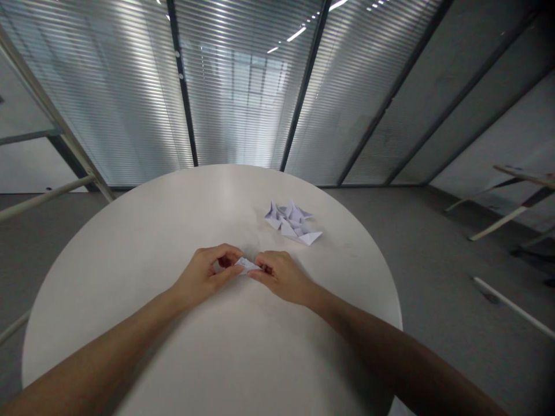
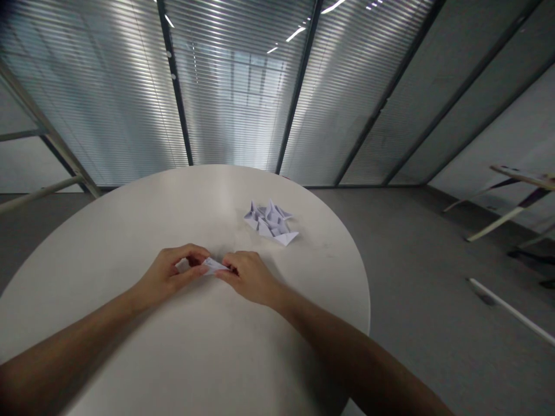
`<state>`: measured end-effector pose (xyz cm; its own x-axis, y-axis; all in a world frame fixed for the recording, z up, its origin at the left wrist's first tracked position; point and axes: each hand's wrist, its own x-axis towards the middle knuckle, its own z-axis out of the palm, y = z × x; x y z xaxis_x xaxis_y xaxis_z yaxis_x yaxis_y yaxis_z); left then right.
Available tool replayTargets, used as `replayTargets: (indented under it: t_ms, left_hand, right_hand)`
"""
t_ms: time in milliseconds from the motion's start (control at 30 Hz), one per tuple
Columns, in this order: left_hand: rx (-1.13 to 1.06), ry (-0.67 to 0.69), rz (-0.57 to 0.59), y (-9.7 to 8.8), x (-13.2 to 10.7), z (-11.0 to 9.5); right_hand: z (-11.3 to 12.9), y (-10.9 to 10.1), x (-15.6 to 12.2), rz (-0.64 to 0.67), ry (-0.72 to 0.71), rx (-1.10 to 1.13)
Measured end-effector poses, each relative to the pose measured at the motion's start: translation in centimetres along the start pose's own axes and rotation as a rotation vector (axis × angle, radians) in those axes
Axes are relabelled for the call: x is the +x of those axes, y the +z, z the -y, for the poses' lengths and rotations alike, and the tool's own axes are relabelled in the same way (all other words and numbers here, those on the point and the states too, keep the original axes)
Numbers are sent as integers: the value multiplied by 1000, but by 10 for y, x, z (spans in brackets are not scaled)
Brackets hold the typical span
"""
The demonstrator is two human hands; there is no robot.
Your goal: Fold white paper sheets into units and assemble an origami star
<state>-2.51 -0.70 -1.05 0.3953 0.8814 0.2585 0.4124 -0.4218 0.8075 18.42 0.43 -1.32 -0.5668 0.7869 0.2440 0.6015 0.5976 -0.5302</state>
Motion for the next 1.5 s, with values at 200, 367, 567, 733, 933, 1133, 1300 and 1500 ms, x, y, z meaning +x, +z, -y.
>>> replayTargets:
  t_ms: [200, 367, 567, 733, 933, 1133, 1300, 1500]
  left_hand:
    - [77, 54, -31, -1, 0, 7]
    - [257, 179, 59, 1, 2, 12]
    - [388, 255, 129, 0, 4, 10]
    - [382, 334, 46, 3, 6, 12]
    - [346, 360, -77, 3, 7, 12]
    - [279, 251, -307, -9, 6, 8]
    - [221, 125, -399, -13, 8, 12]
    - [-7, -30, -483, -10, 12, 21]
  right_hand:
    - [2, -2, 1, -32, -40, -93]
    - [1, -1, 0, -164, -32, 40]
    - [-1, 4, 1, -111, -62, 63]
    - [0, 6, 1, -136, -105, 51]
    - [0, 4, 1, -187, -103, 100]
    - [-8, -9, 1, -353, 59, 224]
    - [-28, -11, 2, -516, 125, 408]
    - [-32, -7, 7, -561, 177, 668]
